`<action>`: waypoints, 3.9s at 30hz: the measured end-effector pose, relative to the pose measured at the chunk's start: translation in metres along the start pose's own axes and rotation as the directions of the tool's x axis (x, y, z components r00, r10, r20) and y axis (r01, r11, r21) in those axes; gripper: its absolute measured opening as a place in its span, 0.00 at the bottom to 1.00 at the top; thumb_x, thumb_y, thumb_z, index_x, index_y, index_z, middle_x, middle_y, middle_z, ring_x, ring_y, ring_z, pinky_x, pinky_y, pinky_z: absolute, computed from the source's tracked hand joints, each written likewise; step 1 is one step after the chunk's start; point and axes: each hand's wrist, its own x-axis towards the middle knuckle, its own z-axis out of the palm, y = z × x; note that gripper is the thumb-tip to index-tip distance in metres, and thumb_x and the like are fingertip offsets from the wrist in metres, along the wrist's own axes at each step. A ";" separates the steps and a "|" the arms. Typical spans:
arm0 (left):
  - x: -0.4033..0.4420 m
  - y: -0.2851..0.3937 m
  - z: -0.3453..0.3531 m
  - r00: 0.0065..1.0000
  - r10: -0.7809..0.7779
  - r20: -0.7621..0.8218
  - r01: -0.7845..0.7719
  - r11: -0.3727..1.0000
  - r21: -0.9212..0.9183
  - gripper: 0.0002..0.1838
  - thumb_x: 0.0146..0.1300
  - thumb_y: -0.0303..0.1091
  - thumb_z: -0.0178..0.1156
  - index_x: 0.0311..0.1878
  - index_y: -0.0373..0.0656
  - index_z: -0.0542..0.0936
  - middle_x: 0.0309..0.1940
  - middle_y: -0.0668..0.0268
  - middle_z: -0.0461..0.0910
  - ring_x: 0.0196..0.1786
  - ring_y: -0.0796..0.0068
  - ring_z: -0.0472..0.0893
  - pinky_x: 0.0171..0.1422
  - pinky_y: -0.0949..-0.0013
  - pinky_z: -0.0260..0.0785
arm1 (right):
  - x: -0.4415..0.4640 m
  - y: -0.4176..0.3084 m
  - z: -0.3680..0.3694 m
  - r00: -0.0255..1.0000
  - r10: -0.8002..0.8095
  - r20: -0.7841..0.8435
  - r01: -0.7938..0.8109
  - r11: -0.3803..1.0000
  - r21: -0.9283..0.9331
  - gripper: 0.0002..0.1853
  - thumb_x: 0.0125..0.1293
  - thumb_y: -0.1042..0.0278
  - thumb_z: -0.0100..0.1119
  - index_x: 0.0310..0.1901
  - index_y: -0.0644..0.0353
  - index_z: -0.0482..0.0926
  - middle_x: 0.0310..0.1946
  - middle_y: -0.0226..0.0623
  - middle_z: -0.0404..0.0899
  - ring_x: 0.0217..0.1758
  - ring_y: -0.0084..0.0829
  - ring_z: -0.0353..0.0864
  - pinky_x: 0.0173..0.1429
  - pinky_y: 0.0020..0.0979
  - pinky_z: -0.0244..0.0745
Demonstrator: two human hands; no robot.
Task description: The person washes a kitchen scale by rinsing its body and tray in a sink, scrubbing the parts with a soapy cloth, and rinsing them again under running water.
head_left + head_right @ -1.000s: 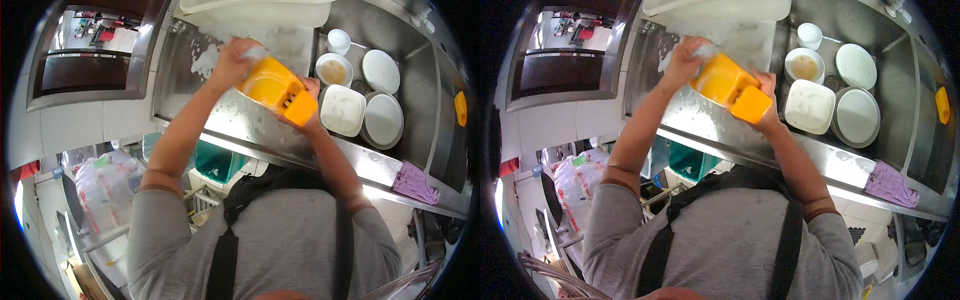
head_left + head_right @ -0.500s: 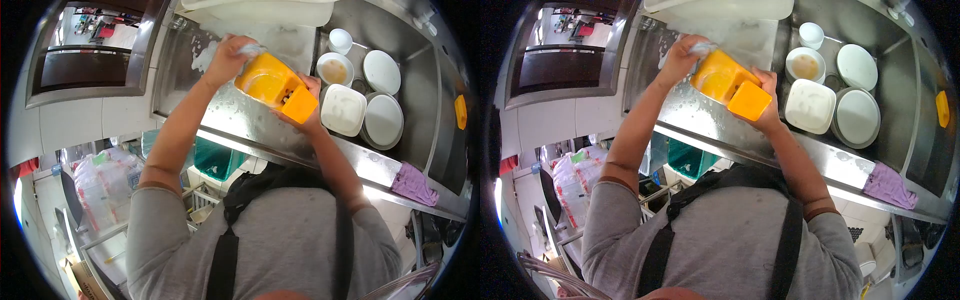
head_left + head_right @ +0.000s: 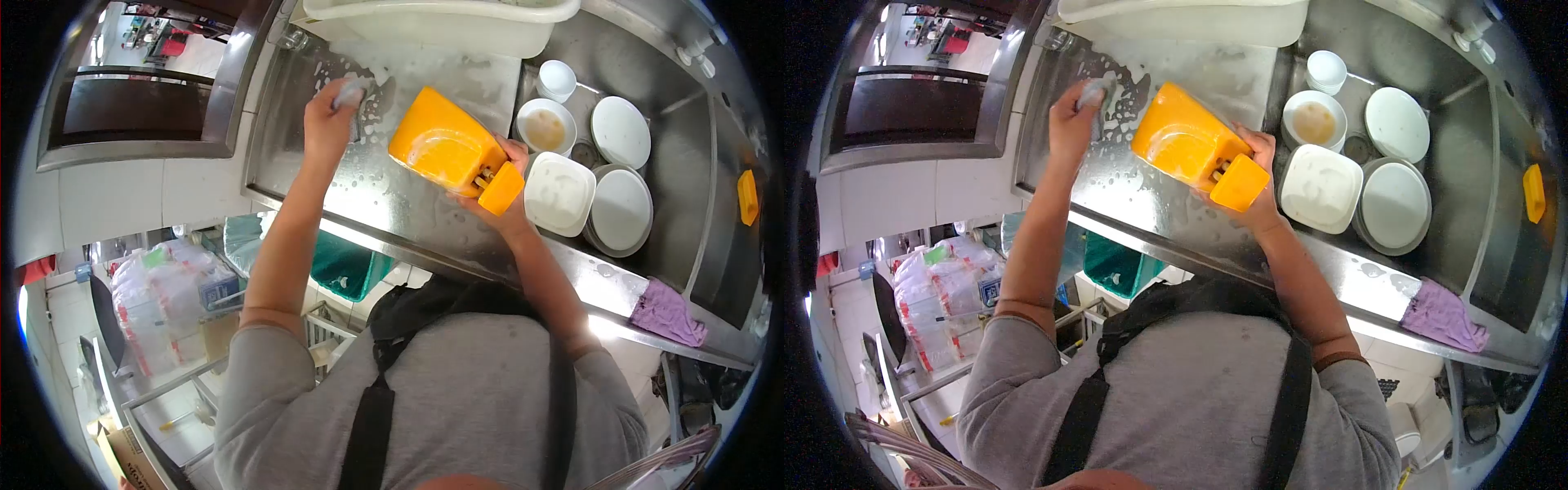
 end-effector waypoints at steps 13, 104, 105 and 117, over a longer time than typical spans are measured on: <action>-0.020 0.038 0.060 0.926 0.378 -0.001 -0.354 0.868 0.348 0.14 0.49 0.25 0.65 0.42 0.44 0.84 0.41 0.58 0.83 0.44 0.51 0.80 0.56 0.55 0.69 | 0.005 -0.011 0.002 0.999 -0.043 0.029 0.049 0.966 -0.253 0.56 0.37 0.52 0.83 0.68 0.61 0.61 0.53 0.47 0.65 0.58 0.46 0.65 0.65 0.46 0.62; -0.042 0.040 -0.014 0.984 0.169 0.053 -0.158 0.972 -0.173 0.11 0.63 0.24 0.59 0.48 0.37 0.79 0.44 0.66 0.80 0.47 0.79 0.77 0.55 0.75 0.67 | 0.057 -0.070 -0.029 0.859 0.507 -0.063 -0.511 0.848 -0.137 0.45 0.59 0.60 0.67 0.75 0.59 0.56 0.70 0.46 0.60 0.74 0.44 0.56 0.73 0.46 0.56; -0.039 0.034 -0.006 0.978 0.207 0.024 -0.200 0.964 -0.178 0.10 0.63 0.25 0.60 0.48 0.38 0.79 0.42 0.67 0.81 0.47 0.79 0.77 0.53 0.75 0.68 | 0.049 -0.078 -0.018 0.953 0.296 -0.065 -0.295 0.859 -0.419 0.49 0.54 0.59 0.72 0.75 0.58 0.54 0.71 0.52 0.55 0.75 0.49 0.54 0.73 0.47 0.58; -0.022 0.005 0.075 0.883 0.447 0.141 -0.453 0.891 0.012 0.16 0.45 0.23 0.63 0.41 0.44 0.81 0.41 0.59 0.80 0.47 0.48 0.75 0.52 0.54 0.68 | 0.032 -0.054 0.019 0.999 -0.004 -0.036 -0.021 0.757 -0.653 0.52 0.32 0.65 0.79 0.63 0.55 0.59 0.62 0.59 0.53 0.68 0.61 0.54 0.69 0.56 0.58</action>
